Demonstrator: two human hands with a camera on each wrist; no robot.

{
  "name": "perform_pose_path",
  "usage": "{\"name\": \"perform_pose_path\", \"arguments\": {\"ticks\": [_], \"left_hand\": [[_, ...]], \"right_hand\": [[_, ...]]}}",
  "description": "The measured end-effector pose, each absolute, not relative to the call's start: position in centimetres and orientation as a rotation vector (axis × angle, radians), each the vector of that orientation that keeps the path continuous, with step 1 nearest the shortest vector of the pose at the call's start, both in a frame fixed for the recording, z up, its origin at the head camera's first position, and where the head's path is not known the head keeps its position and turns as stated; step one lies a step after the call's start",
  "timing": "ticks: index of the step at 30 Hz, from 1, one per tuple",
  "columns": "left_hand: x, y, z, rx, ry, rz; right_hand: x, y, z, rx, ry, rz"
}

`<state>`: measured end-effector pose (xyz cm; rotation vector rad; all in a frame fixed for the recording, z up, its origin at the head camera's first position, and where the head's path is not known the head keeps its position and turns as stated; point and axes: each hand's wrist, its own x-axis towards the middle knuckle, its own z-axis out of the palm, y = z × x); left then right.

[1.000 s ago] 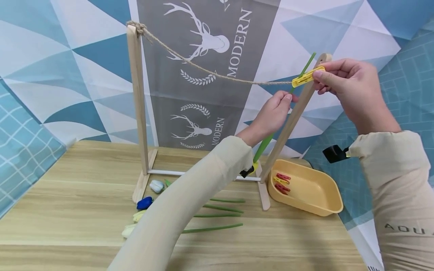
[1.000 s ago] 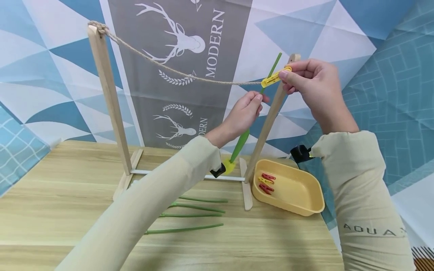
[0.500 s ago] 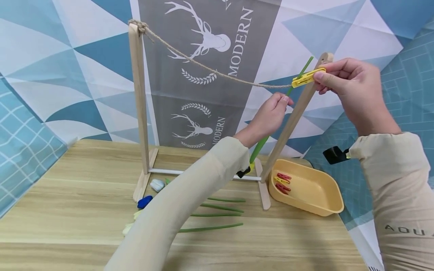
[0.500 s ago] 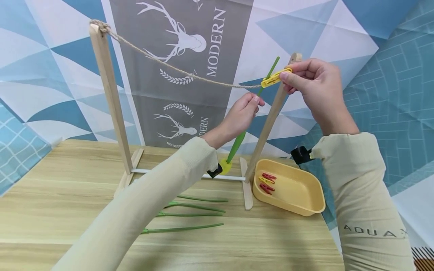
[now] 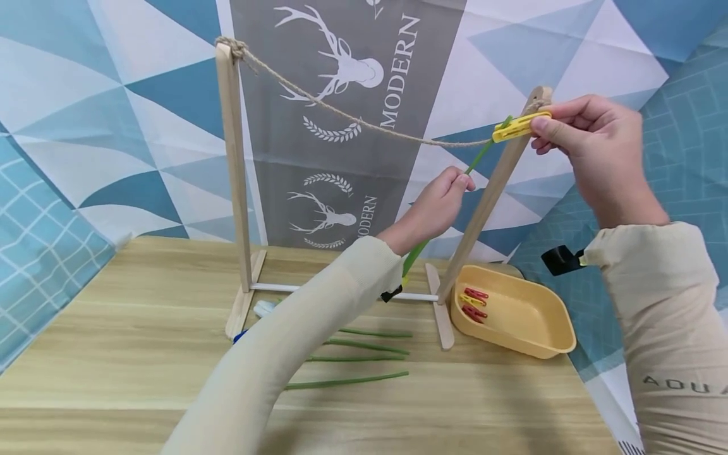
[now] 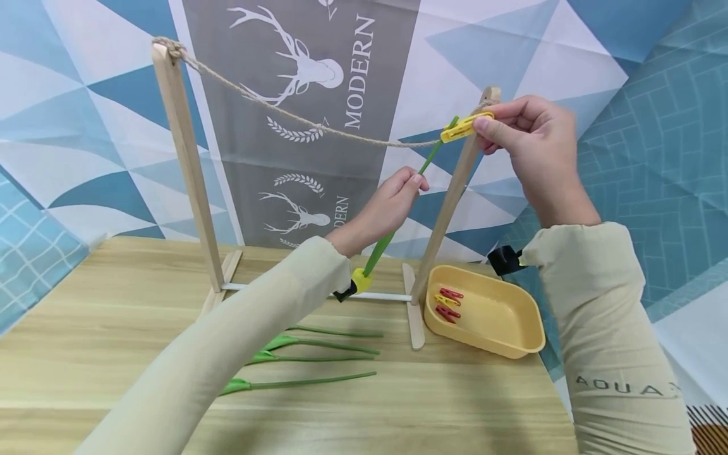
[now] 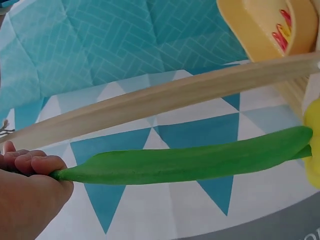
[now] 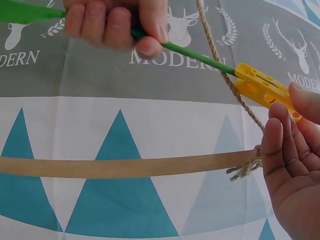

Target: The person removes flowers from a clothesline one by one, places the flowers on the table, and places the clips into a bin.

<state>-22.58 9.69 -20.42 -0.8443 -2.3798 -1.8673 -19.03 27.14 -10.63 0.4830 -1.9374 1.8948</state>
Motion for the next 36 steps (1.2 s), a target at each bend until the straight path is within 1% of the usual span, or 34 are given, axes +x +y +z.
{"name": "perform_pose_path", "arguments": {"ticks": [10,15,27,36], "left_hand": [[-22.6,7.7,-21.8,-0.943,-2.447,-1.701],[-21.9,6.5,-22.3,-0.960,-2.527,-1.567],[-19.7,4.6,-23.6,-1.080,-2.723,-0.931],[-18.7,3.5,-24.7,-1.093,-2.725,-0.715]], "right_hand": [[-18.5,27.8,-10.8,0.470,-1.856,1.998],[-18.3,27.8,-11.3,0.512,-1.804,2.056],[-17.6,28.5,-13.1,0.470,-1.842,2.116],[-17.3,29.5,-14.9,0.390,-1.929,2.140]]}}
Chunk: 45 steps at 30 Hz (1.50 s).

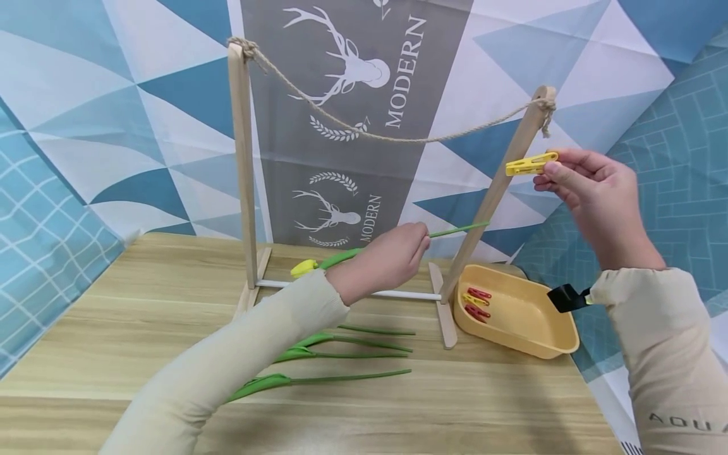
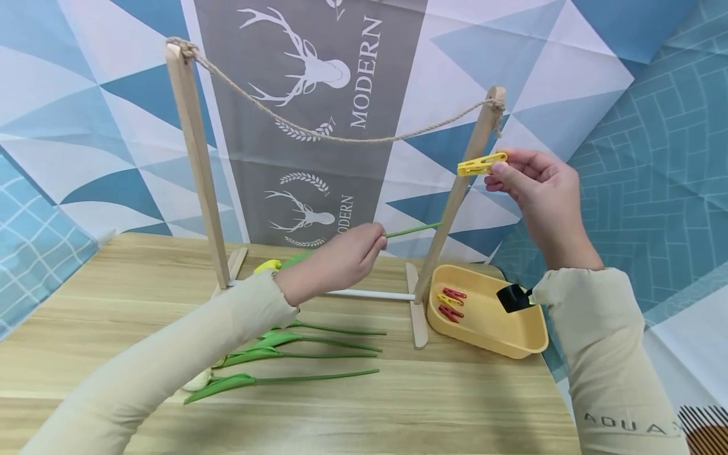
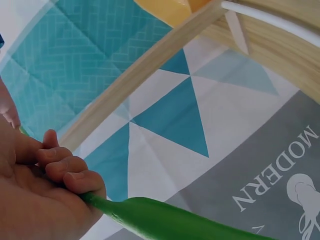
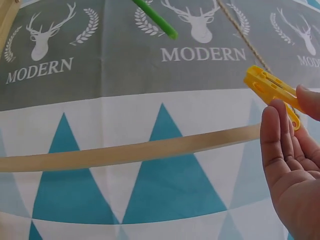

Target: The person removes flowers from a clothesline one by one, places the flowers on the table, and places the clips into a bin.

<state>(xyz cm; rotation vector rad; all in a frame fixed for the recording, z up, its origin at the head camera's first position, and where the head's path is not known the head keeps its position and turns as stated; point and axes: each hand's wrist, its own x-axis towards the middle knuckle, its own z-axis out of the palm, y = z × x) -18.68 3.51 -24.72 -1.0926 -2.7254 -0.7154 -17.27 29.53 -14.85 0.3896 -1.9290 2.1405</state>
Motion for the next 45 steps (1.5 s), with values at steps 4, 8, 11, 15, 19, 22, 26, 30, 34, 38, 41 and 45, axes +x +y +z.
{"name": "perform_pose_path", "arguments": {"ticks": [4,8,11,15,19,22,26,30,34,38,41,45], "left_hand": [[-18.4,3.2,-25.4,-1.091,-2.734,-0.614],[-18.1,3.0,-26.1,-1.076,-2.739,-0.510],[-17.9,2.7,-26.5,-1.064,-2.731,-0.455],[-17.6,2.3,-26.9,-1.066,-2.722,-0.402],[-17.4,1.9,-27.3,-1.063,-2.725,-0.390],[-17.3,1.6,-27.5,-1.054,-2.731,-0.382],[-17.0,1.2,-28.0,-1.043,-2.719,-0.344],[-16.8,0.9,-28.7,-1.043,-2.677,-0.302],[-16.6,0.5,-29.5,-1.050,-2.639,-0.262],[-16.3,0.1,-30.0,-1.035,-2.651,-0.206],[-16.0,-0.2,-30.3,-1.014,-2.656,-0.169],[-15.7,-0.6,-31.0,-0.991,-2.628,-0.158]], "right_hand": [[-17.3,29.8,-15.9,0.384,-1.927,2.177],[-17.2,30.1,-16.9,0.358,-1.927,2.221],[-17.3,30.4,-17.4,0.335,-1.930,2.248],[-17.4,30.6,-18.0,0.305,-1.930,2.274],[-17.5,30.7,-18.5,0.301,-1.904,2.305],[-17.6,30.7,-18.9,0.290,-1.905,2.300],[-17.6,30.7,-19.6,0.250,-1.941,2.268],[-17.5,30.9,-20.4,0.212,-1.968,2.266],[-17.5,31.0,-21.3,0.179,-1.973,2.299],[-17.4,31.1,-22.0,0.138,-1.992,2.318],[-17.4,31.2,-22.6,0.106,-2.033,2.312],[-17.5,31.4,-23.6,0.077,-2.056,2.317]]}}
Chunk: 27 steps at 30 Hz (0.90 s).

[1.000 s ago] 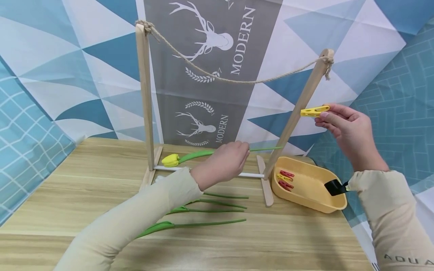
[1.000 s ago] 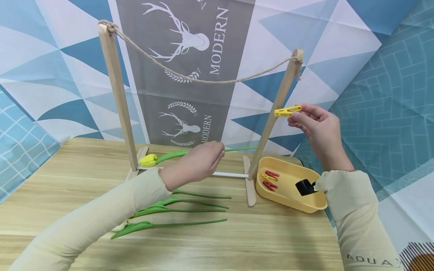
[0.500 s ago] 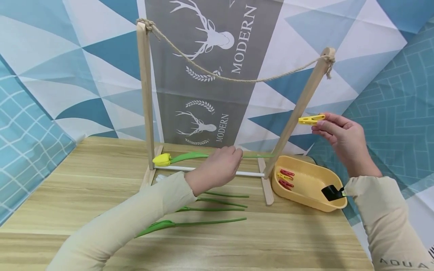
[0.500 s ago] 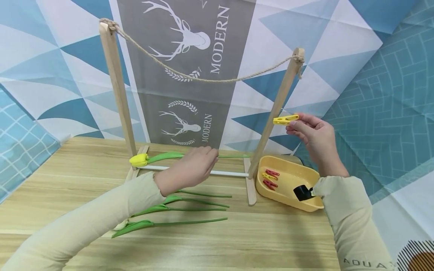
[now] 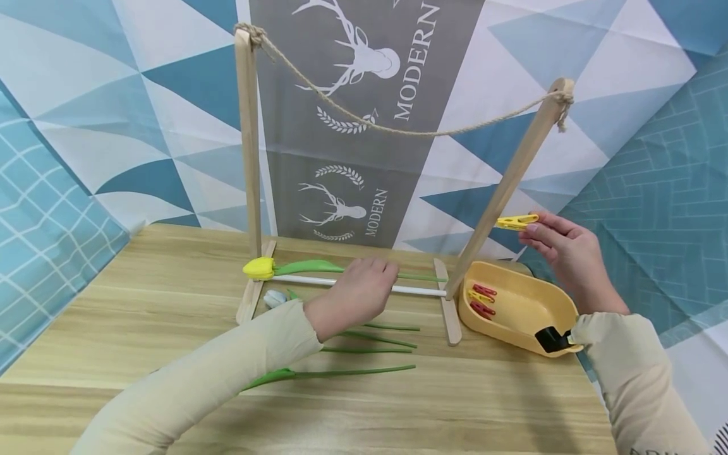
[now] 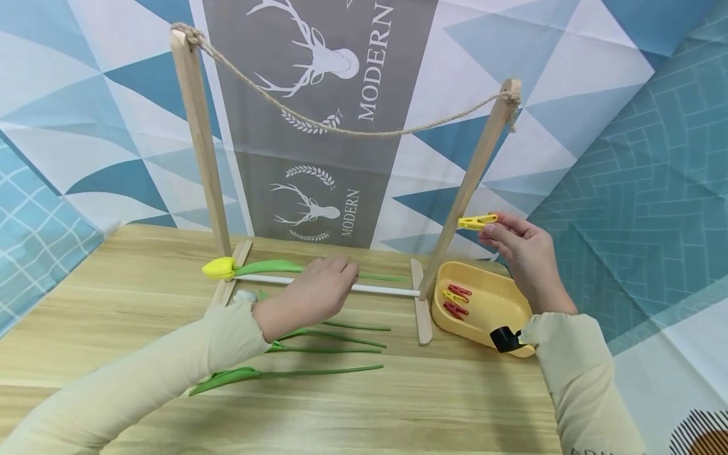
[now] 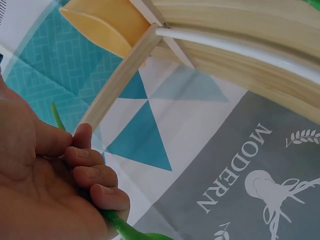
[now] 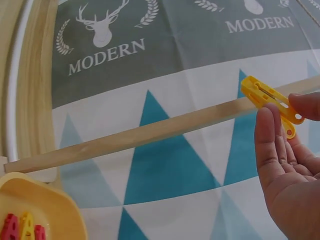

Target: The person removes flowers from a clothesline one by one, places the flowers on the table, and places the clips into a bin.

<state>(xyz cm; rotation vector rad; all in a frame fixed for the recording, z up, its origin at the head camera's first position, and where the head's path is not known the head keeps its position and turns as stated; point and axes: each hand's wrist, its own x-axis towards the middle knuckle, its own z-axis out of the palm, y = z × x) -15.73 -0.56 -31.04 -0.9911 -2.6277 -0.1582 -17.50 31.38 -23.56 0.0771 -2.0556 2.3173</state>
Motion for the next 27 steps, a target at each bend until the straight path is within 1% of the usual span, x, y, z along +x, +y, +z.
{"name": "perform_pose_path", "arguments": {"ticks": [5,12,27], "left_hand": [[-15.4,-1.0,-31.9,-0.964,-2.596,-0.141],[-14.9,-1.5,-32.8,-0.961,-2.648,-0.135],[-13.2,-2.2,-35.1,-0.902,-2.710,-0.103]], "right_hand": [[-17.6,31.8,-24.9,0.057,-2.047,2.342],[-17.7,32.9,-26.9,0.077,-1.922,2.523],[-17.5,34.6,-30.0,-0.072,-1.967,2.537]]}}
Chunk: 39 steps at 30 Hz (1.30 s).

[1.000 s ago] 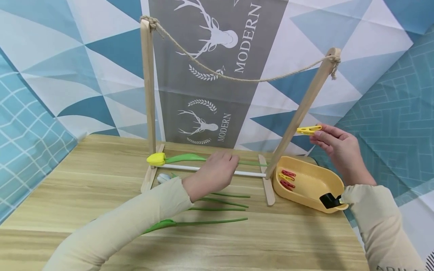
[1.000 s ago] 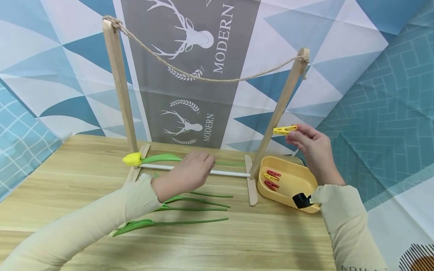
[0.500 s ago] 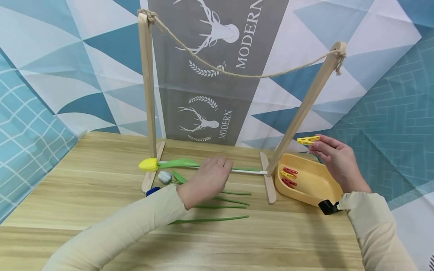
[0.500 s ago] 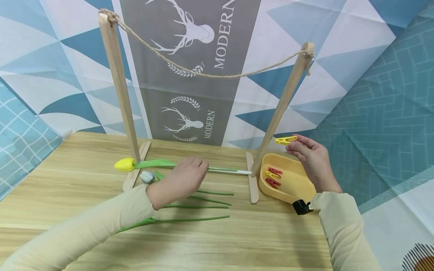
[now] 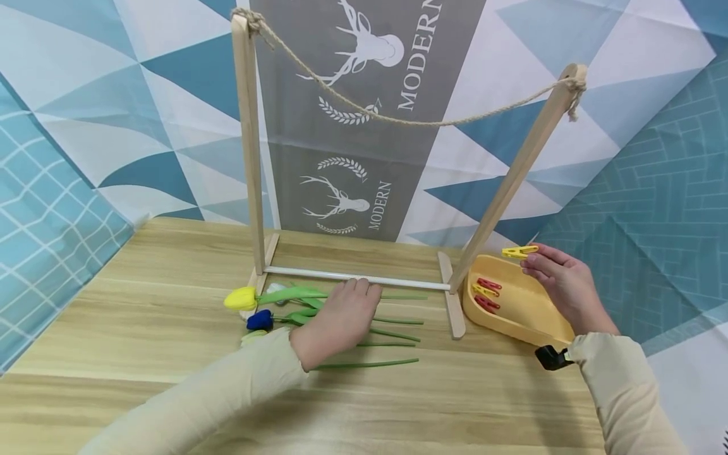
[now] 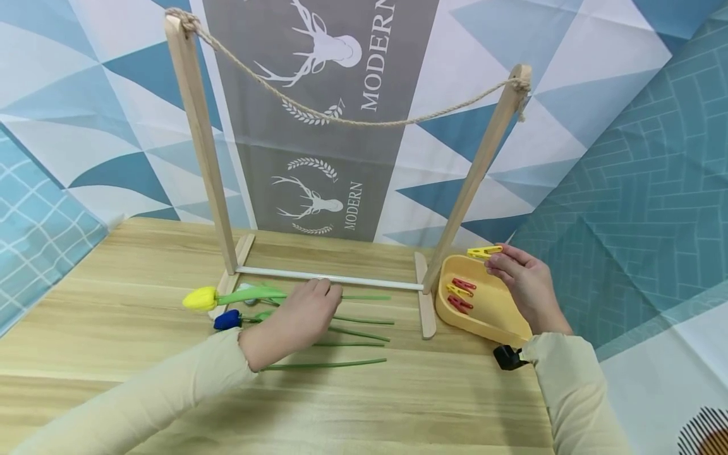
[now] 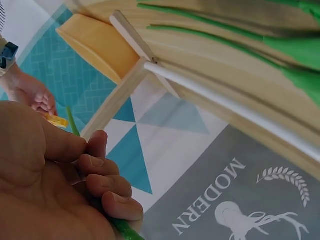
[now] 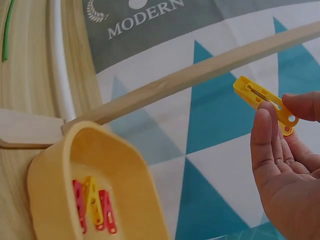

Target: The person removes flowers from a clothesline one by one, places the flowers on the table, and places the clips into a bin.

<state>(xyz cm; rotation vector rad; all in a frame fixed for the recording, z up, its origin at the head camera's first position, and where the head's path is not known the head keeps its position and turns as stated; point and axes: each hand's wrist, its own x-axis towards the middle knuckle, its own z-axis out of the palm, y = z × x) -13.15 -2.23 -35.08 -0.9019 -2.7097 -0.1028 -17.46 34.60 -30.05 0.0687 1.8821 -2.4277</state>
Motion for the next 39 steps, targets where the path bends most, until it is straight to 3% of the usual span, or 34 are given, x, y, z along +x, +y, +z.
{"name": "perform_pose_path", "arguments": {"ticks": [22,39], "left_hand": [[-9.4,-4.0,-38.6,-0.814,-2.863,-0.107],[-7.8,-4.7,-40.2,-0.809,-2.878,-0.111]], "right_hand": [[-17.2,36.1,-34.2,0.168,1.819,-2.403],[-17.2,37.7,-37.3,0.019,1.836,-2.377]]}}
